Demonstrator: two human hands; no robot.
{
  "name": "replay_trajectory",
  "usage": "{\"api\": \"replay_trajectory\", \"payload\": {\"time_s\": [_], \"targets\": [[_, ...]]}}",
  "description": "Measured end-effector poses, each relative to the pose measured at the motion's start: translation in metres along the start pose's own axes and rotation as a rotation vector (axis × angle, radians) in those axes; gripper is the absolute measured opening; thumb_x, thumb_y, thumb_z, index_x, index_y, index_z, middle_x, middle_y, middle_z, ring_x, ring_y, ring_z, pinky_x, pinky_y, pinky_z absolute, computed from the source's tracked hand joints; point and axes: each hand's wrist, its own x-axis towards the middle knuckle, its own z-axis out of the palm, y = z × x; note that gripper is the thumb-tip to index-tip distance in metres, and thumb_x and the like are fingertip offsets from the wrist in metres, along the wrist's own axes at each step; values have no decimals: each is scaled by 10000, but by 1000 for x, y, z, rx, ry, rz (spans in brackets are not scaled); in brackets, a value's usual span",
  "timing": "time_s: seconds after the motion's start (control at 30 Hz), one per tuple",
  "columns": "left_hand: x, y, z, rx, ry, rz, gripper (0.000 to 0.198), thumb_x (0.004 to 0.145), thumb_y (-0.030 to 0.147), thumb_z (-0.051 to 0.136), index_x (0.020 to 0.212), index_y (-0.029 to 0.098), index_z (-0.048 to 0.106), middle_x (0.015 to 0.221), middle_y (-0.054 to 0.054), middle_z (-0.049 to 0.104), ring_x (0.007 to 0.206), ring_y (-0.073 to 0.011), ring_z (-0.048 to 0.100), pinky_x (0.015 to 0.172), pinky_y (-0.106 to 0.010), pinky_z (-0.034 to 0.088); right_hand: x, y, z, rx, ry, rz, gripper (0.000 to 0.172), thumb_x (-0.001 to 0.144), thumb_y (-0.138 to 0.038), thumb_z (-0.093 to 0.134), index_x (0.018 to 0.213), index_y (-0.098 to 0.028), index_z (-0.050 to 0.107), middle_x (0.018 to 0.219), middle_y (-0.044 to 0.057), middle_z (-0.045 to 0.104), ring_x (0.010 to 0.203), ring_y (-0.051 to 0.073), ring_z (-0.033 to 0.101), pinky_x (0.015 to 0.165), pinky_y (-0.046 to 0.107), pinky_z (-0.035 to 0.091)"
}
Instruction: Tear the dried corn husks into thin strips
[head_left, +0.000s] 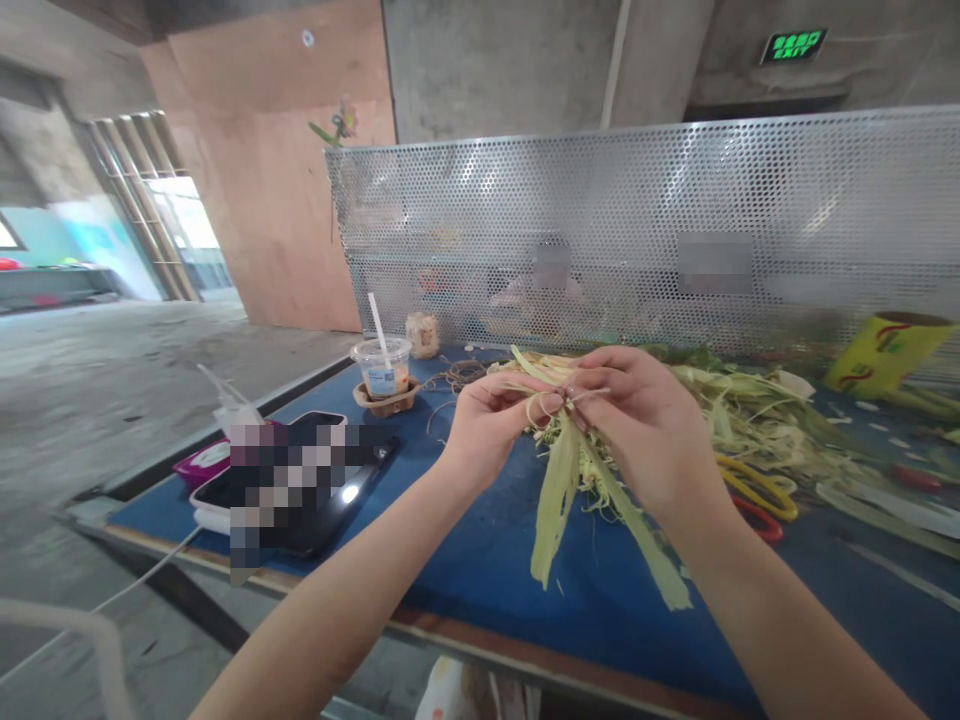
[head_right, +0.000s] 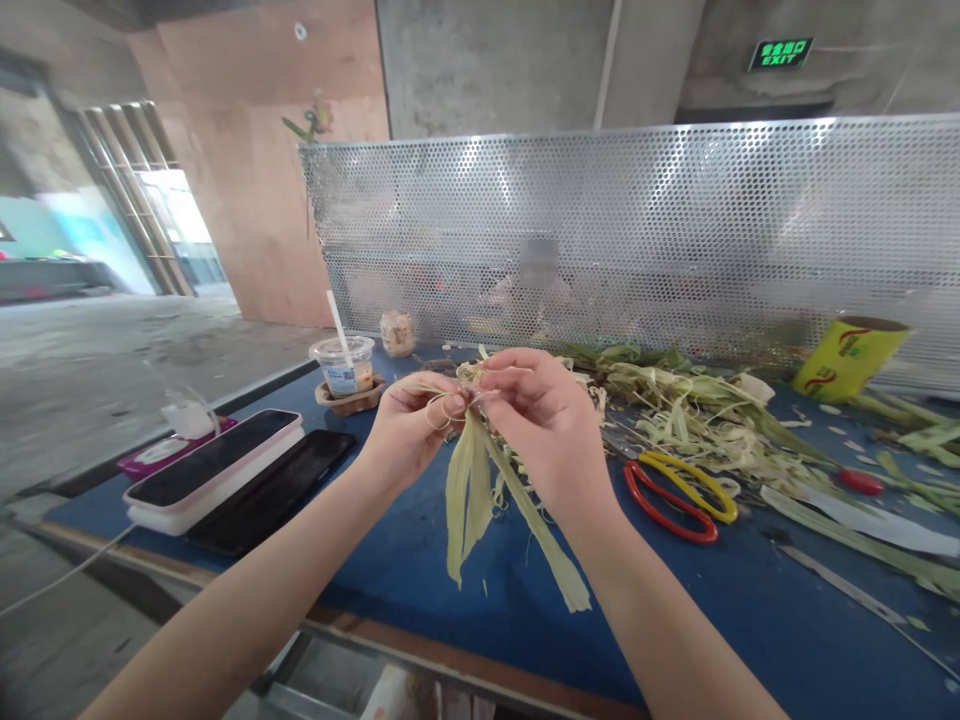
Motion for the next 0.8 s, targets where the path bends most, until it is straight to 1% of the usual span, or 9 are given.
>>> {"api": "replay_trajectory", "payload": {"time_s": [0.13,0.2,0.23,0.33,0.4,0.53,0.63,0.7,0.8], "targets": [[0,0,3,-58,-11,-21,121,492,192,764,558,181,663,536,28,642,474,-42,534,457,-148,419,-4,-5,0,-402,31,-309,199,727,-74,538,807,-223,644,835,5,646,778,126,593,665,253,500],[0,0,2,-83,-20,-23,111,507,191,758,564,186,663,522,34,634,464,-38,529,462,-146,426,-4,-5,-1,-493,5,-382,227,734,-68,527,827,-229,656,857,15,643,831,142,584,696,270,501],[0,-1,1,-92,-19,-25,106,515,189,755,569,187,663,531,34,638,468,-37,533,469,-147,433,-3,-5,-2,-492,-18,-389,229,737,-72,526,837,-231,657,870,20,638,847,147,582,704,275,503],[1,-2,-2,-110,-11,-41,98,533,187,747,589,187,666,581,28,657,498,-43,555,503,-155,457,-1,-3,-5,-405,-99,-334,223,738,-100,544,890,-229,647,951,41,610,899,165,575,706,283,514],[1,-3,-3,-112,-3,-53,103,532,189,748,593,180,666,581,25,656,505,-45,561,511,-156,463,0,-3,-6,-362,-126,-312,230,733,-110,558,911,-231,641,996,46,594,919,170,571,708,282,517],[0,-2,-3,-98,2,-98,100,540,166,743,598,162,661,562,23,646,496,-42,561,490,-139,455,1,-5,-6,-376,-53,-302,194,735,-96,554,818,-234,662,892,17,633,865,143,589,740,265,507],[0,-1,-3,-121,-28,-150,78,574,161,724,605,157,653,546,26,636,493,-43,564,484,-133,455,4,-6,-9,-370,-38,-226,144,735,-135,573,787,-233,664,833,3,648,807,134,598,725,262,504],[0,-1,-3,-140,-63,-179,69,595,170,712,610,154,647,529,29,623,493,-47,564,477,-136,452,6,-5,-14,-353,-104,-181,111,748,-179,570,787,-231,659,815,3,644,748,125,593,668,252,500],[0,-1,-4,-156,-111,-219,77,600,187,711,611,149,645,522,23,615,499,-55,564,462,-140,441,9,-3,-23,-329,-244,-168,117,784,-226,530,786,-223,646,820,9,622,654,103,558,577,228,473]]}}
